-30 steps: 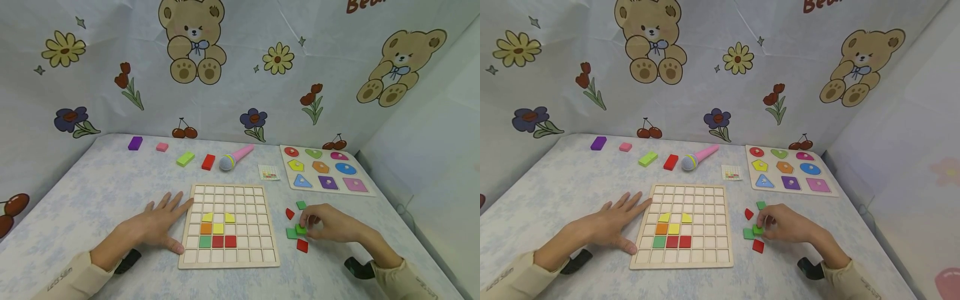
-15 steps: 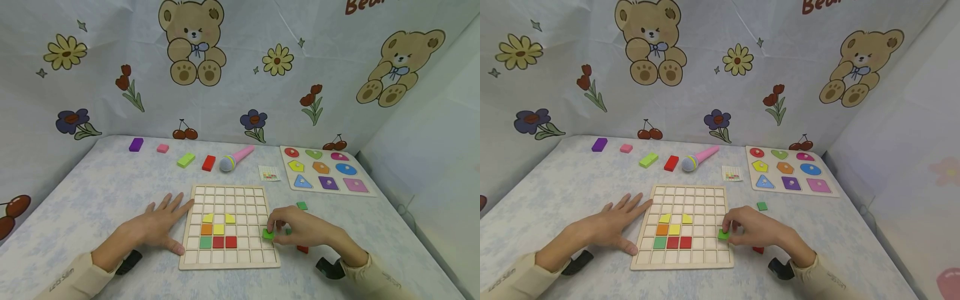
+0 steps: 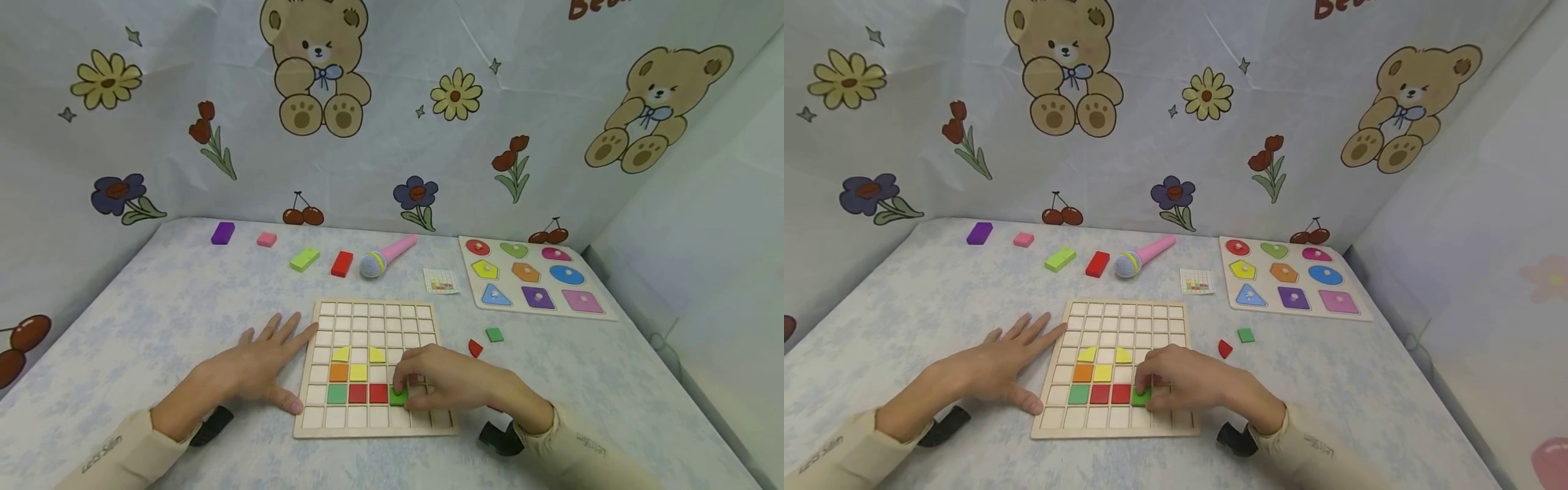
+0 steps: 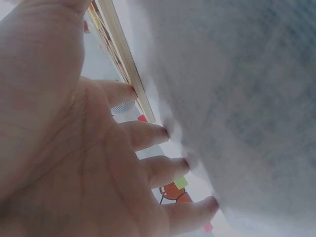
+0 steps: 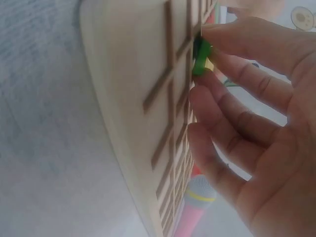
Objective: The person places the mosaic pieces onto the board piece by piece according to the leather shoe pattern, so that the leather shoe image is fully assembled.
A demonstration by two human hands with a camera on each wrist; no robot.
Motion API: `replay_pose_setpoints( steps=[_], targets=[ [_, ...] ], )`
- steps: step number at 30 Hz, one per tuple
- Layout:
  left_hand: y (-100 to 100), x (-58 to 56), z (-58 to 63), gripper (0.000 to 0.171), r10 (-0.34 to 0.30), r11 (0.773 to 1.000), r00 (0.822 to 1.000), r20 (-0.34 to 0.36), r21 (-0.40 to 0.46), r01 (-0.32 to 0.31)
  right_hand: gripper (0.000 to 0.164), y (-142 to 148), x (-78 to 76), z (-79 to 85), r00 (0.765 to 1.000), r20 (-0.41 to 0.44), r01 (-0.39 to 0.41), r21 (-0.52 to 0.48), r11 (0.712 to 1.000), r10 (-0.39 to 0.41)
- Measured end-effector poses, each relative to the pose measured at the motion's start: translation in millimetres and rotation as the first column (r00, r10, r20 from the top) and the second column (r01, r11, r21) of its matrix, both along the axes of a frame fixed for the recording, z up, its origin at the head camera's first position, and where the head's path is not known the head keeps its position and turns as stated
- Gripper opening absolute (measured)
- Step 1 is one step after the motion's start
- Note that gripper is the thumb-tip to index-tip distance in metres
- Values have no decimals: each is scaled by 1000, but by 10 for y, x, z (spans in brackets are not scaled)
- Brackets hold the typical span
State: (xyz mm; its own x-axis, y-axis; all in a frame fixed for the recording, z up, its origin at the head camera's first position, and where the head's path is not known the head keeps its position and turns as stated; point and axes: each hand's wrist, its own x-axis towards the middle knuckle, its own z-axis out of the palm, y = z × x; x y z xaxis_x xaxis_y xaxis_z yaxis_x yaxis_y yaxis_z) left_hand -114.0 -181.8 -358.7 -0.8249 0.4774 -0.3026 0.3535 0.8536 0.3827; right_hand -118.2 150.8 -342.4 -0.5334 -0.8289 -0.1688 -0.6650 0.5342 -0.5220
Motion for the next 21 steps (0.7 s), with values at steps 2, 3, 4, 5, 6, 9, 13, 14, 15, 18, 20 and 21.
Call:
replay_pose_setpoints(
  steps=[2, 3, 4, 5, 6, 9, 13, 14, 15, 18, 20, 21],
  targets=[
    [-2, -3, 5, 128, -3, 1000, 1000, -8, -3, 3, 13, -16, 1, -10, 1000, -11, -9, 11, 1000, 9],
    [-1, -5, 8, 128, -4, 1000, 1000, -10, -4, 4, 13, -22, 1, -12, 1000, -18, -7, 17, 1000, 8],
    [1, -6, 10, 128, -2, 1000, 1000, -10, -6, 2, 13, -26, 0, -13, 1000, -28, -2, 22, 1000, 3],
    [2, -6, 13, 128, -1, 1000, 1000, -10, -9, 1, 13, -28, -3, -16, 999, -36, 4, 26, 1000, -3],
    [3, -8, 16, 128, -2, 1000, 1000, -12, -9, 2, 13, -31, -6, -19, 999, -44, 9, 30, 1000, -8],
    [2, -10, 13, 128, -2, 1000, 1000, -9, -7, 2, 13, -35, -13, -20, 998, -56, 31, 44, 999, -28],
    [-1, -8, 7, 128, -4, 1000, 1000, -5, -1, 4, 8, -32, 1, -9, 998, -36, 55, 70, 996, -52],
    [-1, -9, 5, 128, -5, 1000, 1000, -5, 1, 5, 7, -29, 9, -3, 998, -34, 58, 71, 996, -56],
    [1, -8, 6, 128, -4, 1000, 1000, -2, -1, 4, 6, -23, 20, 6, 998, -34, 61, 71, 996, -58],
    [5, -10, -5, 127, -2, 1000, 1000, 4, -1, 2, 5, 25, 60, 32, 997, -42, 66, 62, 996, -64],
    [9, -11, -8, 128, 0, 1000, 1000, 5, -5, 0, 7, 88, 83, 50, 995, -55, 81, 59, 995, -78],
    [11, -11, -8, 127, 2, 1000, 1000, 7, -8, -2, 8, 130, 91, 59, 994, -60, 93, 60, 994, -89]
  ],
)
